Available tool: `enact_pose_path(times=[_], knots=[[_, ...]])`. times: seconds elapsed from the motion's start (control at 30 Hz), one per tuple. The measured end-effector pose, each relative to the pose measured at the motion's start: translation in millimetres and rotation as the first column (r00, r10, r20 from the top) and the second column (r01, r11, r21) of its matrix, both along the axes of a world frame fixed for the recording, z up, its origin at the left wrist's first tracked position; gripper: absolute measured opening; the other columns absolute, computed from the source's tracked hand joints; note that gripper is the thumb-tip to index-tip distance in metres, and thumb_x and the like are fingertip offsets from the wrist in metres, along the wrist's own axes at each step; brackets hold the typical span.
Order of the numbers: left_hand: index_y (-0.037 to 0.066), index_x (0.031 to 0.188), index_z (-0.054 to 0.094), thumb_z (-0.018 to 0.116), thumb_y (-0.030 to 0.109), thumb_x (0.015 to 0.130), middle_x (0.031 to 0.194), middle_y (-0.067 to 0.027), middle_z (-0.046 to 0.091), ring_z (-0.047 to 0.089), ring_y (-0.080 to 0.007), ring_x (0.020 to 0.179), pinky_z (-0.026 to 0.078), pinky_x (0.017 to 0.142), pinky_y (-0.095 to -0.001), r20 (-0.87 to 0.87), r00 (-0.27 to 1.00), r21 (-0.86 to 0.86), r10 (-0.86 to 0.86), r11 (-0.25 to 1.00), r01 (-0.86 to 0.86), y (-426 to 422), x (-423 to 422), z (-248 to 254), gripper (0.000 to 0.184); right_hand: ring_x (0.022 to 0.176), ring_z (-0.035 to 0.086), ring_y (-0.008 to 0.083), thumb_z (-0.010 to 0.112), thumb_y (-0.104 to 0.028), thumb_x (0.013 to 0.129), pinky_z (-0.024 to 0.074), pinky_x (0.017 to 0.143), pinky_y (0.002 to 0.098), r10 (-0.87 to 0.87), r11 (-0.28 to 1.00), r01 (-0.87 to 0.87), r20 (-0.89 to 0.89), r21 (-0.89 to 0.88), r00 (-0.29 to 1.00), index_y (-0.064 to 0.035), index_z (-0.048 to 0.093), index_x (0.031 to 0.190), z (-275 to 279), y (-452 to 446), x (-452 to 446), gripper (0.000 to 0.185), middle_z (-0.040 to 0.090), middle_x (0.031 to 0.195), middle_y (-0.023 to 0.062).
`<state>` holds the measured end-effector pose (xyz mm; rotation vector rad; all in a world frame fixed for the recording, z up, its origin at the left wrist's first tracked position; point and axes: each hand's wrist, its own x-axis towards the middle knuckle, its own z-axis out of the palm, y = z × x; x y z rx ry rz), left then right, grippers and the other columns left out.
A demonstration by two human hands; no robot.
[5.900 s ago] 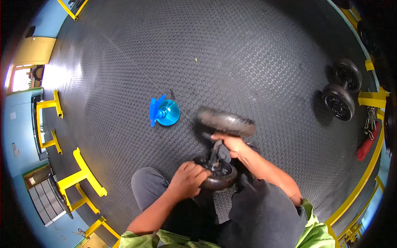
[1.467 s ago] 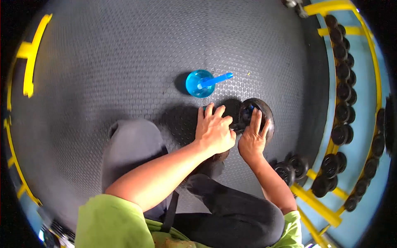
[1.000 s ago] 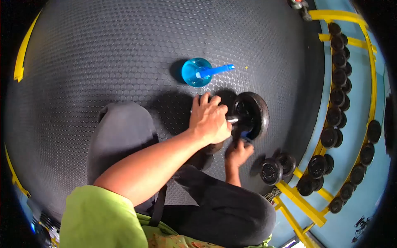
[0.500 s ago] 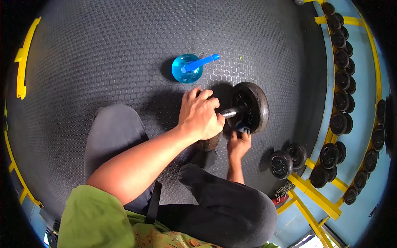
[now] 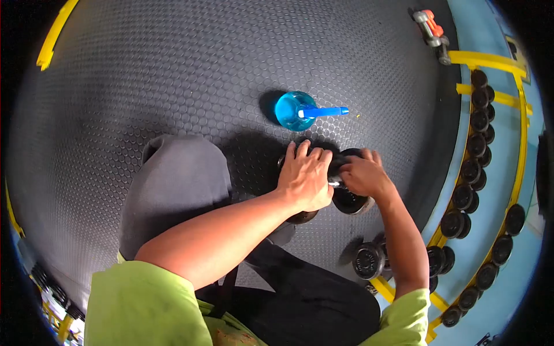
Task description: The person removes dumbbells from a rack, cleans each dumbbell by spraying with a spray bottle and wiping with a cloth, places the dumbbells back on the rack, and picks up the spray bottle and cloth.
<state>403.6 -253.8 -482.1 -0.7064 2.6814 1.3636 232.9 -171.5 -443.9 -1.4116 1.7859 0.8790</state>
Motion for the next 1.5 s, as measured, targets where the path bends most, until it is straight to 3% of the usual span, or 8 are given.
enact_pose_path(times=[0.2,0.33,0.53,0.7,0.87,1.07,1.33,1.5], knots=[[-0.001,0.137,0.037,0.066,0.025,0.072,0.133,-0.0199,0.050,0.039,-0.0390,0.131,0.023,0.112,-0.0539,0.023,1.000,0.050,0.015,0.999,-0.016,-2,2,3,0.076,0.132,0.042,0.0335,0.050,-0.043,0.089,0.0054,0.114,0.0630,0.137,0.962,-0.135,0.010,0.239,0.991,-0.0156,0.052,0.136,-87,-23,7,0.055,0.051,0.141,0.0006],[-0.001,0.138,0.037,0.066,0.025,0.073,0.132,-0.0195,0.051,0.038,-0.0386,0.131,0.024,0.112,-0.0538,-0.018,0.999,0.024,0.052,0.998,-0.051,0,3,-2,0.075,0.132,0.039,0.0278,0.053,-0.042,0.089,0.0233,0.109,0.0500,0.356,0.906,-0.293,-0.175,0.306,0.918,-0.0186,0.047,0.140,-112,-19,8,0.056,0.054,0.133,0.0077],[0.001,0.137,0.039,0.069,0.026,0.070,0.129,-0.0190,0.053,0.043,-0.0370,0.126,0.027,0.111,-0.0513,0.031,0.996,0.025,0.083,0.996,-0.084,-1,-4,-1,0.077,0.112,0.049,0.0252,0.057,-0.032,0.087,0.0370,0.089,0.0390,-0.108,0.992,0.055,-0.522,-0.116,0.846,-0.0159,0.074,0.104,-69,-43,2,0.029,0.057,0.126,0.0077],[-0.001,0.134,0.044,0.068,0.025,0.069,0.122,-0.0193,0.057,0.045,-0.0372,0.123,0.029,0.108,-0.0498,-0.050,0.996,-0.014,0.078,0.997,-0.078,0,-3,-4,0.074,0.123,0.046,0.0301,0.053,-0.030,0.090,0.0414,0.091,0.0541,-0.007,0.998,0.034,-0.498,0.044,0.867,-0.0158,0.070,0.113,-89,-25,6,0.032,0.055,0.129,0.0090],[-0.001,0.138,0.040,0.067,0.027,0.070,0.130,-0.0196,0.052,0.042,-0.0379,0.128,0.026,0.111,-0.0514,-0.013,0.999,0.016,0.053,0.998,-0.052,-1,-1,-2,0.078,0.112,0.056,0.0317,0.062,-0.035,0.081,0.0527,0.084,0.0417,-0.314,0.944,0.202,-0.520,-0.262,0.794,-0.0058,0.070,0.104,-33,-19,7,0.038,0.062,0.113,0.0163],[0.000,0.138,0.040,0.066,0.029,0.073,0.134,-0.0204,0.050,0.041,-0.0380,0.129,0.025,0.112,-0.0514,0.023,1.000,0.022,-0.004,1.000,0.004,-9,-1,3,0.076,0.106,0.055,0.0435,0.066,-0.042,0.079,0.0475,0.090,0.0481,-0.647,0.695,0.310,-0.375,-0.649,0.664,0.0025,0.062,0.112,-3,49,31,0.055,0.058,0.108,0.0275],[-0.001,0.129,0.050,0.065,0.026,0.071,0.119,-0.0213,0.057,0.047,-0.0380,0.118,0.032,0.106,-0.0498,-0.114,0.993,-0.043,0.023,0.999,-0.028,-2,-1,-8,0.066,0.115,0.045,0.0450,0.057,-0.034,0.091,0.0337,0.101,0.0498,-0.872,-0.190,0.189,0.254,-0.963,0.418,0.0078,0.040,0.136,-98,159,115,0.064,0.046,0.123,0.0324],[-0.001,0.121,0.053,0.066,0.023,0.071,0.111,-0.0213,0.059,0.052,-0.0374,0.108,0.038,0.099,-0.0462,-0.156,0.987,-0.073,0.030,0.996,-0.042,-7,-6,-12,0.057,0.104,0.050,0.0431,0.060,-0.027,0.089,0.0394,0.094,0.0457,-0.886,0.005,0.361,0.163,-0.933,0.434,0.0042,0.050,0.128,-33,116,71,0.052,0.050,0.113,0.0294]])
